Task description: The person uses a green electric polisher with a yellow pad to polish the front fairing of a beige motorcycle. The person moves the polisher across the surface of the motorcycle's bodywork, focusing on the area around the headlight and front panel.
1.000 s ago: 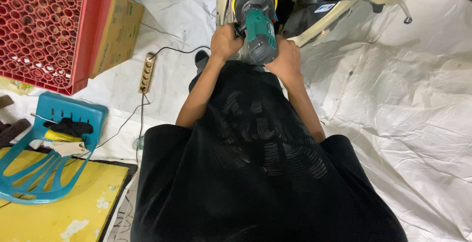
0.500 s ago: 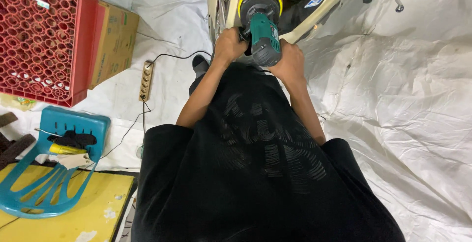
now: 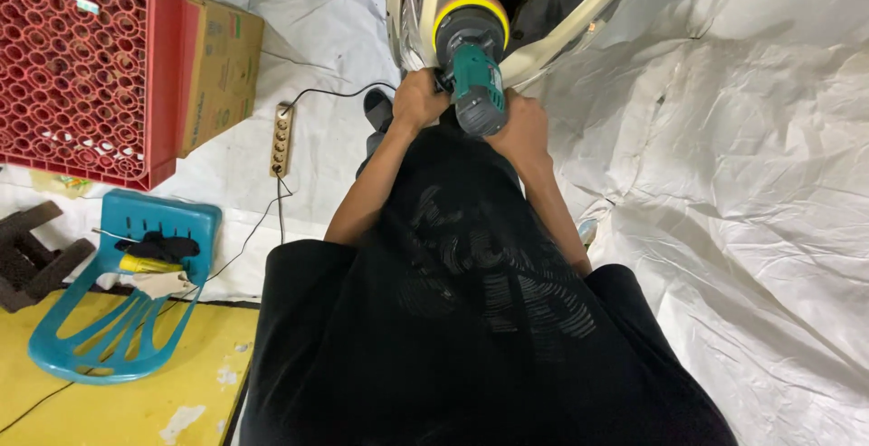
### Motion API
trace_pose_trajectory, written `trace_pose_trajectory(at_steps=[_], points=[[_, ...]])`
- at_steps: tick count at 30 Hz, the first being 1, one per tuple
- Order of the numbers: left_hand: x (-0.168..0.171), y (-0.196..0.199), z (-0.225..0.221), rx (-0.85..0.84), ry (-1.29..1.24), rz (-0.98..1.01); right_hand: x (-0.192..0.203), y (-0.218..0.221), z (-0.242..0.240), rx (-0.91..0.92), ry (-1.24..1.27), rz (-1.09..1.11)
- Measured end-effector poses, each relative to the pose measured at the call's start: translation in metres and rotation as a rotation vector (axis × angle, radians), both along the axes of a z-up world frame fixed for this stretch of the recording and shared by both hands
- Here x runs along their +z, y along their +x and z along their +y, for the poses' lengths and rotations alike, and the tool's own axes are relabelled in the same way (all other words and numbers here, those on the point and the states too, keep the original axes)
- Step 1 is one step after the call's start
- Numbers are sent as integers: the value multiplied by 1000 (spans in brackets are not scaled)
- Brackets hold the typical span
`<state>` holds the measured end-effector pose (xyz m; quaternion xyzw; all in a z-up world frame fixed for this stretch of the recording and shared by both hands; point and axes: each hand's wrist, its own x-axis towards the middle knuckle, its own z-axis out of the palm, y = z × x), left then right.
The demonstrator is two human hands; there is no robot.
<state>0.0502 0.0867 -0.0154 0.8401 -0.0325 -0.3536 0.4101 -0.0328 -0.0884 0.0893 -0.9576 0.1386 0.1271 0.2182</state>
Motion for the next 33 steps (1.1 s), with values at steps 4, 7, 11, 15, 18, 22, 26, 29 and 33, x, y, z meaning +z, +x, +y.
trace_pose_trajectory(at_steps=[4, 7, 11, 15, 18, 22, 26, 29, 33], points=[[-3, -10, 4, 6, -1, 25, -9, -9, 0, 10, -18, 65], [-9, -20, -5, 45, -27, 19, -11, -16, -12, 4, -9, 89], [22, -15, -17, 72, -34, 12, -13, -21, -32, 14, -1, 124], [18, -19, -36, 35, 46, 4, 4, -17, -46, 14, 5, 143], [20, -22, -51, 27, 73, -18, 5, -20, -61, 4, 39, 149], [9, -32, -57, 23, 103, -1, 17, -27, -67, 2, 96, 163], [7, -29, -54, -16, 114, 28, -1, -37, -69, -29, 123, 150], [-2, -23, -51, -87, 131, 32, -3, -38, -64, -70, 146, 159], [1, -3, -51, -228, 184, 28, -2, -35, -53, -143, 176, 179]])
